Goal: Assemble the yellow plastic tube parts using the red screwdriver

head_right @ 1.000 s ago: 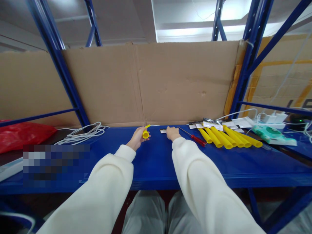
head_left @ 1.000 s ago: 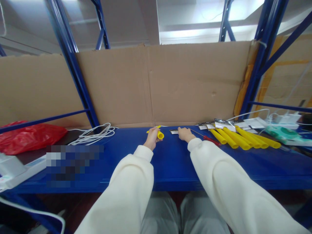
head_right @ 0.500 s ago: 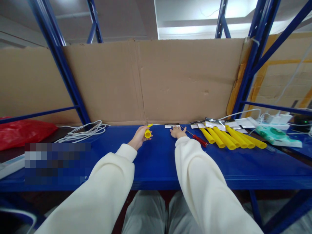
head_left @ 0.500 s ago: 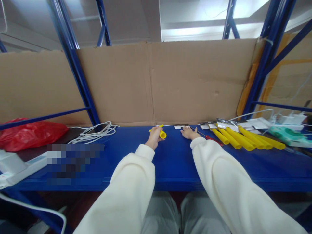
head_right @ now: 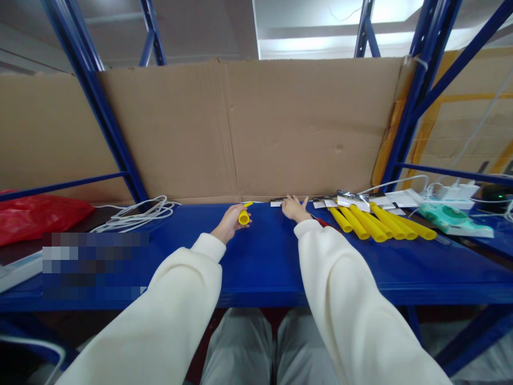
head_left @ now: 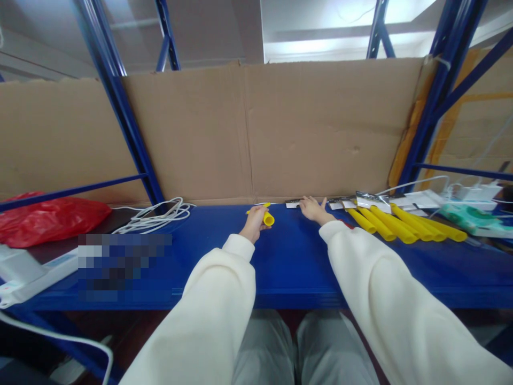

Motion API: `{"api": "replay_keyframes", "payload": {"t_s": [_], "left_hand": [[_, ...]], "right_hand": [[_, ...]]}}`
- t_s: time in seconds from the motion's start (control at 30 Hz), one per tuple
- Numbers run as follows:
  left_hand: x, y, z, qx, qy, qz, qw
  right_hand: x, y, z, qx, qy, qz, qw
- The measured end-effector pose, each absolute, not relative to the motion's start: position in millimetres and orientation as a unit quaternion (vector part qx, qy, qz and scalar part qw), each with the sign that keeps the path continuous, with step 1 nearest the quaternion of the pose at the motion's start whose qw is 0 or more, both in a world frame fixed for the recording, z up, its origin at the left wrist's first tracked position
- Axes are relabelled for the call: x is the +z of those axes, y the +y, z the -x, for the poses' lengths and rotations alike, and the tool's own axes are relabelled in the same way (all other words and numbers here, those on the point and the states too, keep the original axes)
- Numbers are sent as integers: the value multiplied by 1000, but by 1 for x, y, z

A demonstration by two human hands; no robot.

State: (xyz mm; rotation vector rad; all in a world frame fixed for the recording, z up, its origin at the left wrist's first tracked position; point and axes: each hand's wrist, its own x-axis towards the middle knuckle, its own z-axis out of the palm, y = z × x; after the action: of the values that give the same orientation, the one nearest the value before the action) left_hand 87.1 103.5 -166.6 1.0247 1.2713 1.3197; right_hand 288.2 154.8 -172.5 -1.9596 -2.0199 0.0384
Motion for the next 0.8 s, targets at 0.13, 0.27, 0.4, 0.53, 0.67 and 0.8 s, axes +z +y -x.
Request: {"api": "replay_keyframes", "payload": {"t_s": [0.13, 0.27, 0.4, 0.53, 0.67, 0.8], "left_hand": [[-164, 101, -88, 551, 515, -418, 506], [-158, 95, -89, 577, 488, -406, 514], [-147, 95, -94, 596, 450, -417, 518], [-132, 105, -107, 612, 413, -427, 523], [-130, 111, -120, 626, 379, -424, 533], [-142, 108, -118, 600, 400, -443, 533]], "right_hand": [[-152, 145, -305, -29, -662, 718, 212], [-140, 135, -332, -56, -616, 746, 248], [-146, 124, -359, -52, -608, 771, 180], [-157, 118, -374, -46, -620, 771, 137], [-163, 121, -375, -47, -652, 747, 124], [-168, 124, -374, -24, -667, 738, 95]]}}
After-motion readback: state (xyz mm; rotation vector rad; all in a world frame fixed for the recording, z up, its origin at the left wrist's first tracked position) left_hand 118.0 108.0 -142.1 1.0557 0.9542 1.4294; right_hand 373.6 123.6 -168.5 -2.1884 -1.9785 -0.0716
